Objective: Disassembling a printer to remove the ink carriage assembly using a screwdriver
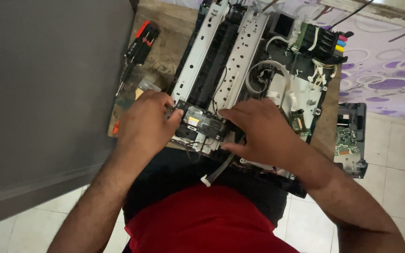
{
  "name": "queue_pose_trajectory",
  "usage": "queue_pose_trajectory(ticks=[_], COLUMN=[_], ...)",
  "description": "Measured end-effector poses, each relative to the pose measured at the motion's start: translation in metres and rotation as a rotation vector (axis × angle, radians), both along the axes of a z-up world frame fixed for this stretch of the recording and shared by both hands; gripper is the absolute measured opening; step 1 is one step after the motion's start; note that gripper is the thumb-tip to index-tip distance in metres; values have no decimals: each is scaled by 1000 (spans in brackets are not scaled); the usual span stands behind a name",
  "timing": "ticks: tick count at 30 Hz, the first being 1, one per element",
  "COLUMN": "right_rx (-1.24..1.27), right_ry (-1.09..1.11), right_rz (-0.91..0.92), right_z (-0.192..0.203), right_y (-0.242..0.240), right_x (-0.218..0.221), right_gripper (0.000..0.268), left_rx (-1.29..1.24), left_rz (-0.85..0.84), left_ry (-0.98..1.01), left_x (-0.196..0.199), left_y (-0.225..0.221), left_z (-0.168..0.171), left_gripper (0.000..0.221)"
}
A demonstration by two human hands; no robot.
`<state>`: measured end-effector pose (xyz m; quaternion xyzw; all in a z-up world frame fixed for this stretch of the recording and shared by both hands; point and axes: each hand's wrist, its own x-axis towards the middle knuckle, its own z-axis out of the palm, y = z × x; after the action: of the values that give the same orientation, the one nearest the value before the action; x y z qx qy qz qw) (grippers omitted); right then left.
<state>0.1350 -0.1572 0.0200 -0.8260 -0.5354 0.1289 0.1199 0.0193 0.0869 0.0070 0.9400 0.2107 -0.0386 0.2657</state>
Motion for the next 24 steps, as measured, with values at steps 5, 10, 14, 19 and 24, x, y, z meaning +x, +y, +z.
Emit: queue_pose_trajectory(ticks=[5,10,14,19,24], right_rx=[28,56,57,34,41], right_ry=[-66,-35,-23,18,48], right_rz=[24,17,35,17,6], right_z=[-4,-4,-6,0,5], right_y=[3,2,0,2,1], right_x=[-4,-6,-2,-3,-3], right_gripper=[69,69,71,75,77], left_rx=[-135,-211,-255,-285,-313], left_rz=[50,98,134,167,199], left_ry=[2,39,47,37,13], left_x=[4,0,0,-2,-4], left_y=[-3,-9,-11,-11,-11], left_z=[16,33,33,34,28], left_gripper=[25,28,26,23,22])
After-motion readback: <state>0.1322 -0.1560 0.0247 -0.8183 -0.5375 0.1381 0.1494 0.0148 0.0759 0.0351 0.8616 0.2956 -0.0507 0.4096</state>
